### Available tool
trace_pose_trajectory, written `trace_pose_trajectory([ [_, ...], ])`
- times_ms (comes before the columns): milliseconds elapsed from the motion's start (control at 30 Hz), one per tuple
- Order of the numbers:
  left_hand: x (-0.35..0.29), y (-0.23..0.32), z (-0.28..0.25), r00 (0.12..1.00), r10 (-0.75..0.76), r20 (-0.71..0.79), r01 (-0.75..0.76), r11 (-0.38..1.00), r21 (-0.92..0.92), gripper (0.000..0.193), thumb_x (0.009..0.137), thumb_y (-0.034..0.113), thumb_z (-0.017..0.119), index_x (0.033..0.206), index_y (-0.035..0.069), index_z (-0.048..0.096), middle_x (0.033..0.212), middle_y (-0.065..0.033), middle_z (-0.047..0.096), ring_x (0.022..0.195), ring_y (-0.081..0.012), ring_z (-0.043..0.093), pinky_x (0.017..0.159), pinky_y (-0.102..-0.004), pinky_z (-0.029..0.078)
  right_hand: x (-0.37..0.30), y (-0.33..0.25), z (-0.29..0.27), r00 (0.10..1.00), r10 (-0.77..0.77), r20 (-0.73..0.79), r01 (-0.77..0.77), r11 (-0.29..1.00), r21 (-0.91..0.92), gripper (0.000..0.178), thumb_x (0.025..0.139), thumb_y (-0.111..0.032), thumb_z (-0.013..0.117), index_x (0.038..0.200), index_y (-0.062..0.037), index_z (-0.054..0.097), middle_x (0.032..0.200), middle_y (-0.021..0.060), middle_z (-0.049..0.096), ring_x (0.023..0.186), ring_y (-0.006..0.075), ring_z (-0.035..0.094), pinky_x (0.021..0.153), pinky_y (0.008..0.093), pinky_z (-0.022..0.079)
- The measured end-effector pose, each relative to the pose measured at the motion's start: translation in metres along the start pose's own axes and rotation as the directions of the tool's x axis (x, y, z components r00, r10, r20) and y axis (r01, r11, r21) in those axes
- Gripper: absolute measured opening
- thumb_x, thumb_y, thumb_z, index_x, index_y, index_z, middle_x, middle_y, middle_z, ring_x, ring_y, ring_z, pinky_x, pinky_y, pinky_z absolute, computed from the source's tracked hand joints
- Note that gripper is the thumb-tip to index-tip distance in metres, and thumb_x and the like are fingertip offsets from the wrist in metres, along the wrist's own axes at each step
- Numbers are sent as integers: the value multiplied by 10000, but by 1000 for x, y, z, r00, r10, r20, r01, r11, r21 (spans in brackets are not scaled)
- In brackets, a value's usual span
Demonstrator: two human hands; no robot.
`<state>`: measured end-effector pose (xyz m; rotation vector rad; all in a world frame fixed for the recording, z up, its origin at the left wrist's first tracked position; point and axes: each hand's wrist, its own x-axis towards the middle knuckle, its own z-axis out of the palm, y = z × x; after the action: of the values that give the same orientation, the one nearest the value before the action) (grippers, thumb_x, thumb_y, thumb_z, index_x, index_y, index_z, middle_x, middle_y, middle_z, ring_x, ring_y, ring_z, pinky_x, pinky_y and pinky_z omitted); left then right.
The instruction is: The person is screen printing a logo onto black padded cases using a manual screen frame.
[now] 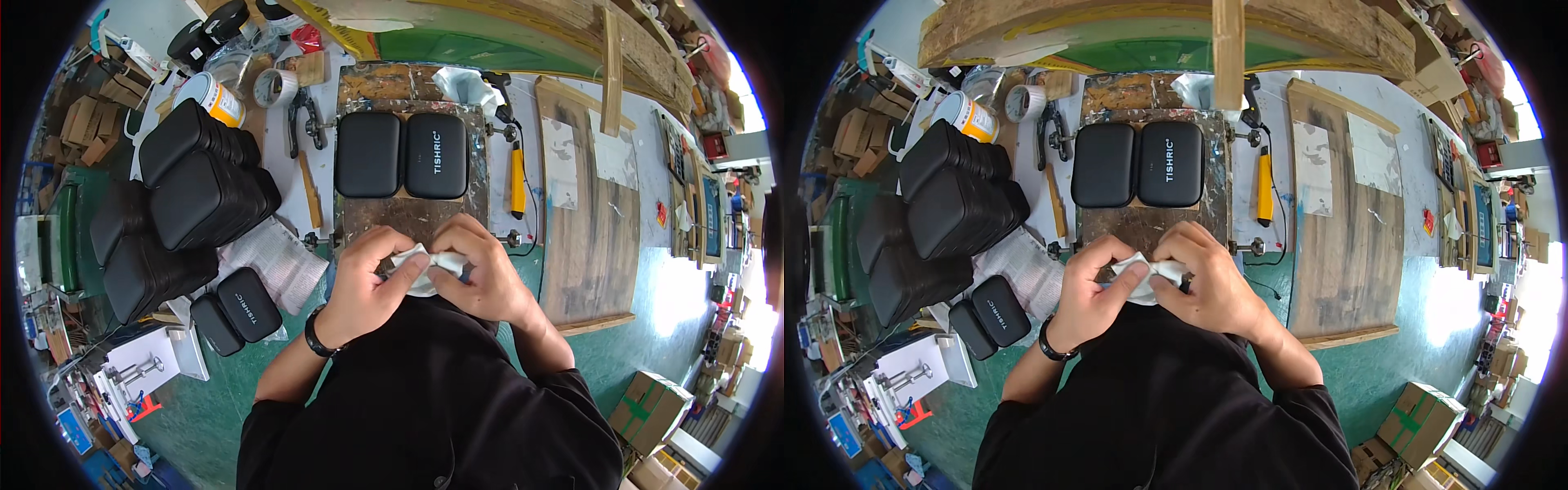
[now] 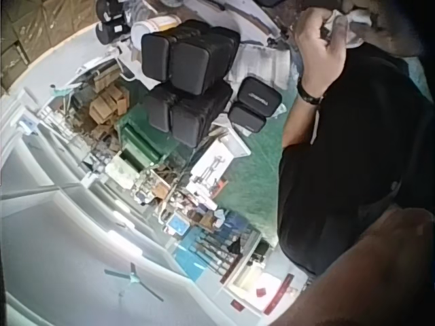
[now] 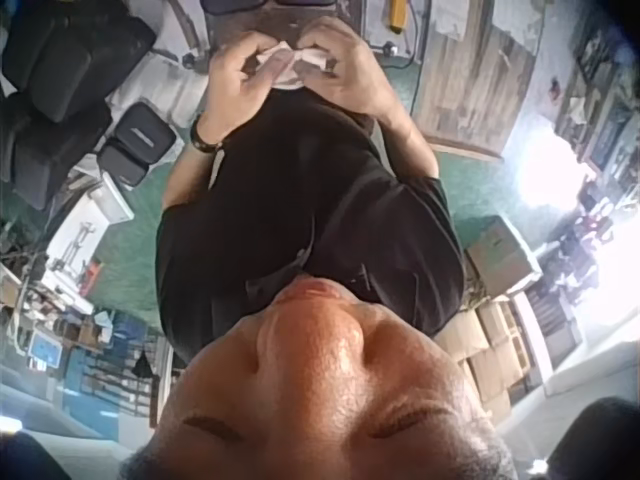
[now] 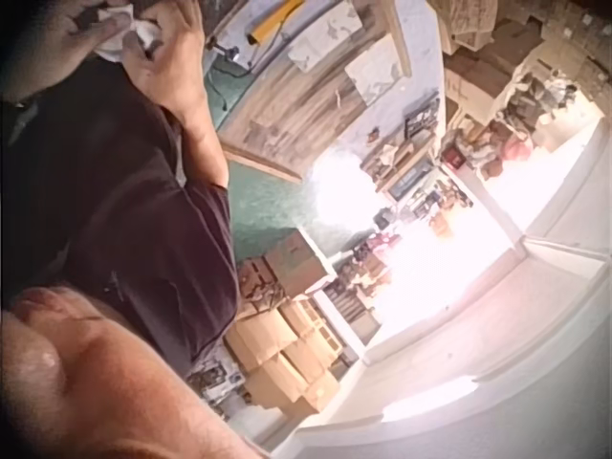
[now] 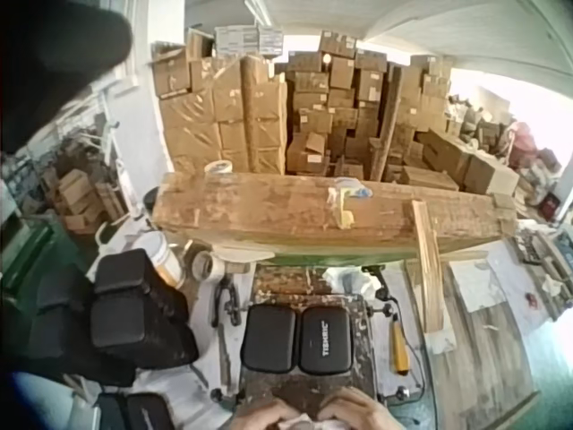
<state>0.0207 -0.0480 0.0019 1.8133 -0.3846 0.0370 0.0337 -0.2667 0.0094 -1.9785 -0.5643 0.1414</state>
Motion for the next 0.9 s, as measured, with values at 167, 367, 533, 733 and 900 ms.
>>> trace_pose_trajectory([
  [167, -8, -8, 4, 973, -228, 33, 229, 939, -257, 103, 1051, 61, 737, 1131, 0, 716, 1055, -48, 698, 898, -104, 593, 826, -243, 481, -1, -4, 2, 995, 73, -69, -62, 987, 148, 239, 888, -3, 812, 1104, 8, 709, 997, 104, 681, 896, 234, 614, 787, 329, 496],
  [367, -10, -16, 16, 907, -410, 96, 338, 571, -749, 84, 1107, 62, 674, 1158, 8, 712, 1045, -26, 700, 873, -72, 572, 805, -222, 464, -6, 7, -1, 978, 196, 74, -205, 823, 530, 196, 960, 9, 787, 1134, -12, 700, 1090, 112, 708, 972, 212, 626, 858, 333, 496],
  [533, -11, -24, 20, 908, -381, 173, 345, 448, -825, 109, 1120, 46, 645, 1216, 19, 688, 1058, -19, 699, 872, -63, 565, 803, -218, 464, -2, 16, 12, 998, 49, -33, -20, 807, 590, 192, 996, 20, 756, 1164, -17, 670, 1153, 135, 726, 1048, 226, 646, 927, 342, 502],
  [733, 9, 3, 30, 897, -407, 172, 383, 523, -761, 155, 1090, 30, 669, 1244, 33, 648, 1014, -2, 682, 862, -59, 566, 795, -219, 464, -6, 3, 23, 992, 68, -107, 27, 707, 707, 207, 1040, 28, 679, 1208, -21, 567, 1152, 174, 728, 1104, 278, 693, 1006, 377, 527],
  [900, 14, -17, 7, 949, -296, 108, 311, 825, -471, 195, 1050, 37, 718, 1232, 45, 648, 973, 4, 675, 857, -62, 576, 796, -223, 461, 5, 16, 14, 957, 162, -242, 103, 588, 802, 207, 1064, -19, 621, 1219, -61, 490, 1056, 192, 697, 988, 319, 726, 944, 427, 591],
])
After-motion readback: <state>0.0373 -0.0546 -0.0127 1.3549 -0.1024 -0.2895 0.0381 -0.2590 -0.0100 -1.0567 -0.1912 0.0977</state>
